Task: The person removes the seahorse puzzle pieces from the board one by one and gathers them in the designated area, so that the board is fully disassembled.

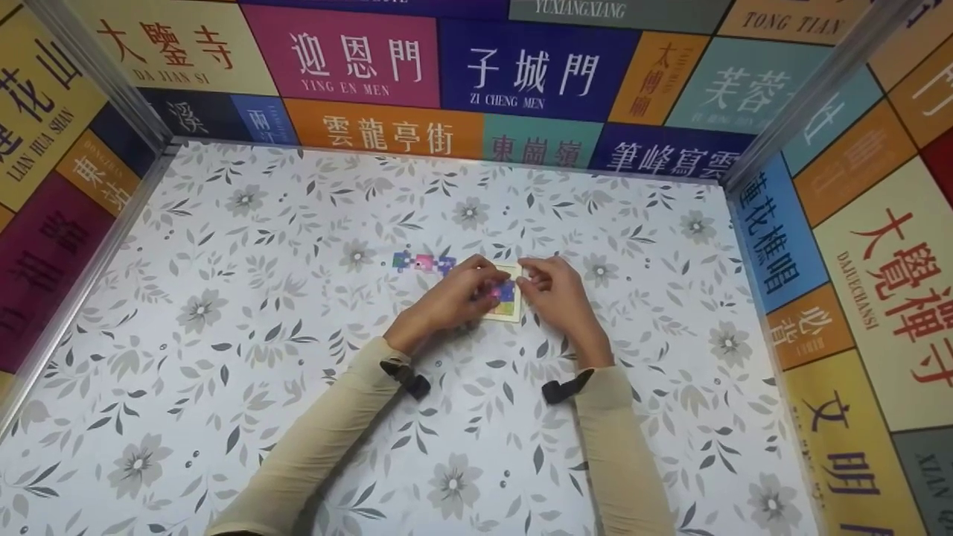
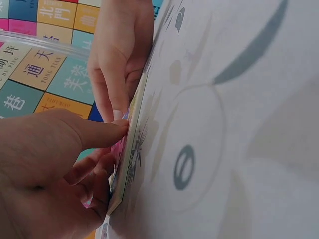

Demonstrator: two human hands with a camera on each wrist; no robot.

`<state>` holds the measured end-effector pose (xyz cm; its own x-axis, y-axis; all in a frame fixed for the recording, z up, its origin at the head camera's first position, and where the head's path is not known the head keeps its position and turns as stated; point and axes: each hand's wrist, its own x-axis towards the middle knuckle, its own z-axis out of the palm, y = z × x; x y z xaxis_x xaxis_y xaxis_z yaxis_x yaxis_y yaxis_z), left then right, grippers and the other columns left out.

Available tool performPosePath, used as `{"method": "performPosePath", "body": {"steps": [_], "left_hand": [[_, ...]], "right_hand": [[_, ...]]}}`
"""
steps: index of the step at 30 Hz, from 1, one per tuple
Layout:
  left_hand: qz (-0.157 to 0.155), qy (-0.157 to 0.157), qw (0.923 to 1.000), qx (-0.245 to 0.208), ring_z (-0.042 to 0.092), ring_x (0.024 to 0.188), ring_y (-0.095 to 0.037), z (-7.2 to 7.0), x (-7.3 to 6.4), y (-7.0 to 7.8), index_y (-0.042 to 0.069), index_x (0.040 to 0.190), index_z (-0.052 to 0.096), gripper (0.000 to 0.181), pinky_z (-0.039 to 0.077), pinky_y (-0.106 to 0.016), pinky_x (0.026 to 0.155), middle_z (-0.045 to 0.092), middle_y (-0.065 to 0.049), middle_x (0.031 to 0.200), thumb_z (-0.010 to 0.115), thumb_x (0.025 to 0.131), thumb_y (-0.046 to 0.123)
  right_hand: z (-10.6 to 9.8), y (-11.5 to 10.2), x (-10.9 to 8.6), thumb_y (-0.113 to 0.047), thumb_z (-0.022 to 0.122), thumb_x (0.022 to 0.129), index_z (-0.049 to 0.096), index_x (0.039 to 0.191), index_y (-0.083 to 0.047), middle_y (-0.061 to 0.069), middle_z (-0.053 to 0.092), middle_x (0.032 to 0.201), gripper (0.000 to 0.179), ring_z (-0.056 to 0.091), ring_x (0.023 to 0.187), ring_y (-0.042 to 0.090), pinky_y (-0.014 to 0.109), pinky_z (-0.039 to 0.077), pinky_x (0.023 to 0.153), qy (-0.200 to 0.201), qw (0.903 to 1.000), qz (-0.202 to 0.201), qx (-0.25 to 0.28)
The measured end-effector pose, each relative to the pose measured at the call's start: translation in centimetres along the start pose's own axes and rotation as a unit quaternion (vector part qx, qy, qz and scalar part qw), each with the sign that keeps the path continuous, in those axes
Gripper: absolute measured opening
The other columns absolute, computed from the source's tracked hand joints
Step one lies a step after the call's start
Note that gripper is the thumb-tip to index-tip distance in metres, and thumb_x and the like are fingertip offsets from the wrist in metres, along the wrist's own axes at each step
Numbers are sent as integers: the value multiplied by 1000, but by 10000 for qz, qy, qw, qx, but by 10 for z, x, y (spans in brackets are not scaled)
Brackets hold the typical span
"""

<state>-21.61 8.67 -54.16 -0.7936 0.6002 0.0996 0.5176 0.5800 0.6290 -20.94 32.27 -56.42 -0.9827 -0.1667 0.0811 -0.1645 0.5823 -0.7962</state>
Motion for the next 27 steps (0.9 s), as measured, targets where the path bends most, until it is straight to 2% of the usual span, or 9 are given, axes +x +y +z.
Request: {"method": "performPosePath", "body": {"steps": [5,11,21,23,27], "left_hand": [[3,-37,9996,276,61,123,-25,1,0,2,10,146,68,43,53,-38,105,62,-12,136,66,103,9],[-10,-63,9986,516,60,126,-29,4,-1,4,11,143,70,40,55,-47,100,60,-13,137,62,104,10],[35,184,9993,328,62,125,-25,7,-3,3,12,139,69,36,56,-45,100,60,-9,140,65,103,11],[129,293,9991,291,62,122,-23,18,2,-10,13,138,70,36,56,-43,98,62,-7,137,66,103,15],[205,405,9989,150,63,117,-21,22,2,-15,11,137,71,37,55,-39,98,63,-7,133,67,101,12]], "right_hand": [[-1,-1,1,-17,76,102,74,140,-10,17,65,110,38,65,94,16,7,51,81,0,10000,-45,49],[0,-1,0,-18,75,103,73,141,-9,17,65,113,39,65,96,18,6,50,82,-28,10000,-28,5],[-1,-1,0,-17,77,102,74,139,-11,17,66,111,38,66,97,18,7,52,83,-10,9998,87,181],[0,-1,0,-19,75,103,74,139,-12,16,66,112,37,66,97,17,7,52,84,-2,9999,88,118],[1,0,0,-27,68,108,75,139,-15,12,68,115,34,66,100,15,11,51,86,64,9999,93,-88]]}}
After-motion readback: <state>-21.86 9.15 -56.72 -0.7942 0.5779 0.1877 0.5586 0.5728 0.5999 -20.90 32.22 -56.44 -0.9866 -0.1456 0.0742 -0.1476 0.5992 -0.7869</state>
